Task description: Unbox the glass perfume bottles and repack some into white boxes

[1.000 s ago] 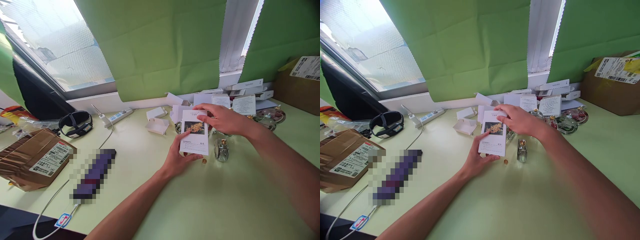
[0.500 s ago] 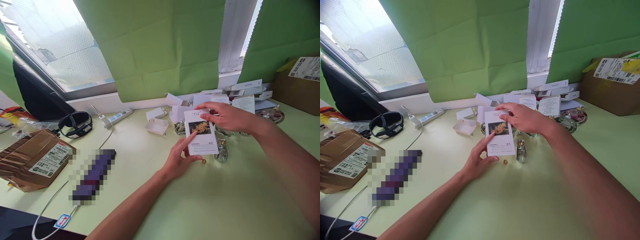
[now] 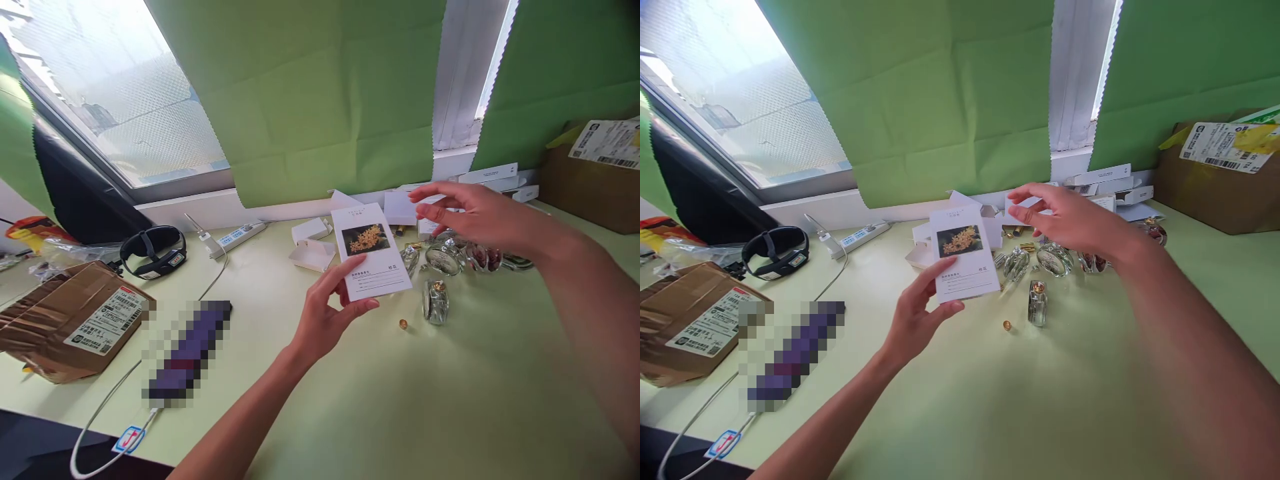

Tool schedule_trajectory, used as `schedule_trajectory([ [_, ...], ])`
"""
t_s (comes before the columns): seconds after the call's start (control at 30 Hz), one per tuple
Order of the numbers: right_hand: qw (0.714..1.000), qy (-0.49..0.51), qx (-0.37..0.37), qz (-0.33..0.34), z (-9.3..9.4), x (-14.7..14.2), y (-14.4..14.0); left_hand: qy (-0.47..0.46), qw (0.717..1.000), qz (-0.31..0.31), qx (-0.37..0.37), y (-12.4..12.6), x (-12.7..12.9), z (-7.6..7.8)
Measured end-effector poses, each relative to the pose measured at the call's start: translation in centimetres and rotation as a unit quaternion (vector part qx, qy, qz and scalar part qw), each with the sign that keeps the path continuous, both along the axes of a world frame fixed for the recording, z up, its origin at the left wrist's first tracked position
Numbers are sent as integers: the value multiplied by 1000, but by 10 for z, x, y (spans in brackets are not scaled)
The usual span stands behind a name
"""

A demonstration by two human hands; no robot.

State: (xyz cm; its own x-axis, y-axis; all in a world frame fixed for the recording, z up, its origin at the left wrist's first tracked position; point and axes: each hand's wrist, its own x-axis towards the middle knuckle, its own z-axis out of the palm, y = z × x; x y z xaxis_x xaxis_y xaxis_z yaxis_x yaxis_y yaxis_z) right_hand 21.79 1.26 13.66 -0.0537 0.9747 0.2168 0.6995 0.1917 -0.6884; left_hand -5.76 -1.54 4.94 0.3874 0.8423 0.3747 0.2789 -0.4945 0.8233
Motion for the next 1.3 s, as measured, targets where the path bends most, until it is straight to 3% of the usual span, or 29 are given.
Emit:
schedule_trajectory([
  [0.1, 999, 31, 27, -20, 11, 14, -6, 62, 997, 26, -39, -17, -29, 3],
  [0.23, 995, 76, 70, -7, 13, 23, -15, 210, 974, 53, -65, -33, -68, -11],
  [0.33, 992, 107, 60, 10, -9, 23, -21, 330, 941, 52, -49, -37, -86, -12],
  [0.43, 989, 128, 69, -6, -48, 22, -29, 398, 913, 84, -18, -34, -90, 0],
  [0.53, 984, 150, 98, -21, -83, 23, -37, 371, 922, 109, 27, -26, -73, 20],
  [0.63, 987, 149, 59, -11, -103, 26, -42, 363, 929, 29, 70, -9, -37, 40],
  [0.77, 990, 96, -38, 94, -111, 28, -43, 473, 877, -77, 38, 26, 20, 51],
  [0.9, 972, 105, -106, 183, -113, 29, -45, 562, 818, -123, 8, 52, 59, 47],
  [1.03, 958, 125, -186, 178, -108, 31, -49, 557, 814, -164, 13, 56, 69, 46],
  [1.17, 953, 145, -216, 157, -104, 30, -52, 523, 812, -260, 7, 48, 64, 49],
  [1.3, 947, 131, -248, 155, -108, 31, -51, 535, 792, -294, -10, 40, 68, 44],
])
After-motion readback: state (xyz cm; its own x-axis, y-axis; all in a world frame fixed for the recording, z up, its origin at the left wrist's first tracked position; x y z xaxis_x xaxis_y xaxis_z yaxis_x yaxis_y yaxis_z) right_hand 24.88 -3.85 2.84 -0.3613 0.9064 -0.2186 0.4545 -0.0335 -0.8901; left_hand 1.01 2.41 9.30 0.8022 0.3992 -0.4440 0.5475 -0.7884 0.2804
